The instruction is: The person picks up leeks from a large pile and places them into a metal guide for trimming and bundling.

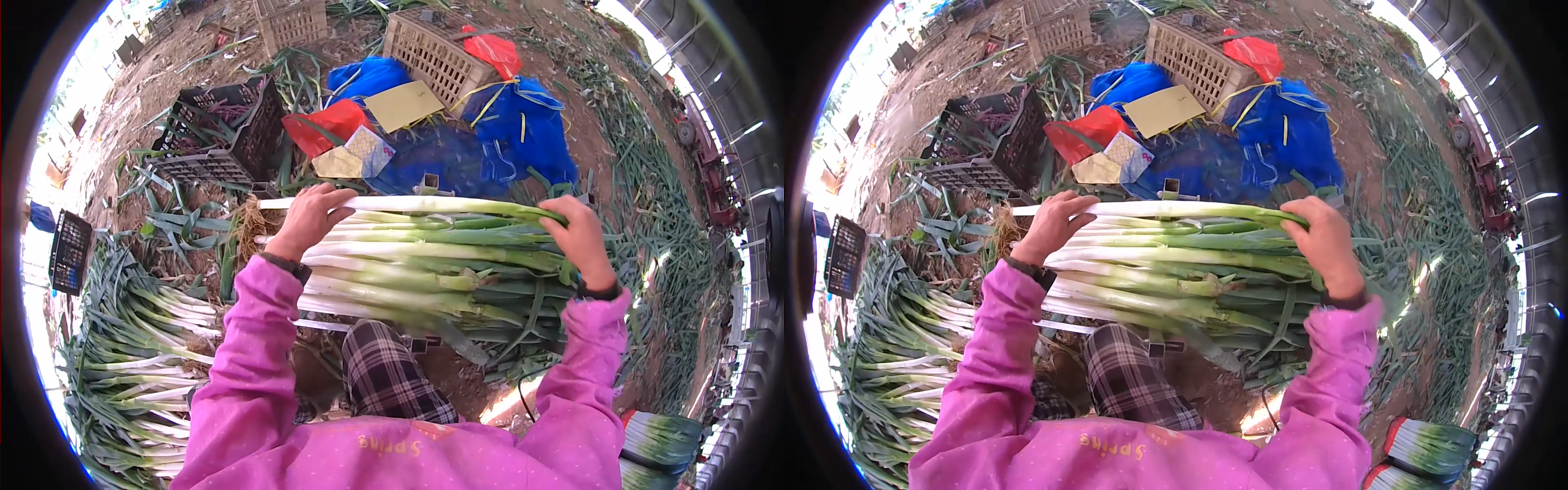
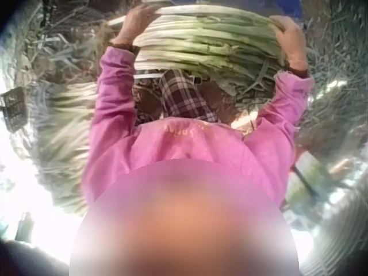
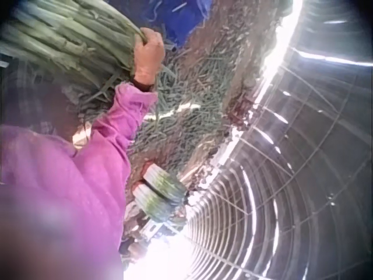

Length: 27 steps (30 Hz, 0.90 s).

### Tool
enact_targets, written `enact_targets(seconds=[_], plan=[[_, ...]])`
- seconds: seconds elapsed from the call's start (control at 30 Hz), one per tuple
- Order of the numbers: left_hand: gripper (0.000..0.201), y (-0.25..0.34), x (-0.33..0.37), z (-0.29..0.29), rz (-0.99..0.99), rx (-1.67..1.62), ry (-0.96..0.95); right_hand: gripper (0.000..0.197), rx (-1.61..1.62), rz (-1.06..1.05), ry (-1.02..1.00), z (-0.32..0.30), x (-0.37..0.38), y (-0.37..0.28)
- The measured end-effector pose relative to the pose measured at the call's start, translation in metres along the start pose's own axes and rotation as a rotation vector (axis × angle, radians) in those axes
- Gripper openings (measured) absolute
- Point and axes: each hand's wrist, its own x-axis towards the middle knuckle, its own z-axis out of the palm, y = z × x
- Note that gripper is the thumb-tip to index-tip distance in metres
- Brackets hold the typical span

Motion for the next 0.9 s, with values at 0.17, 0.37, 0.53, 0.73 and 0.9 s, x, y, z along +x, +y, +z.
enact_targets(seconds=[0.17, 0.37, 0.53, 0.73, 0.9], plan=[[0.040, -0.096, -0.029, 0.064, -0.460, -0.052, -0.625, 0.035, -0.141, 0.164, -0.491, 0.115, 0.036, 0.079], [0.030, -0.024, 0.001, 0.035, -0.176, -0.051, -0.365, 0.042, -0.054, 0.311, -0.777, 0.113, 0.045, 0.076], [0.014, 0.041, -0.024, 0.046, 0.086, 0.190, -0.315, 0.039, 0.359, 0.203, -0.537, 0.112, 0.030, 0.089], [0.014, 0.083, -0.030, 0.005, 0.214, 0.143, -0.072, 0.038, 0.495, 0.386, -0.669, 0.083, 0.030, 0.078], [0.018, 0.054, 0.002, -0.028, 0.238, 0.122, 0.127, 0.078, 0.697, 0.176, -0.851, 0.061, 0.028, 0.059]])
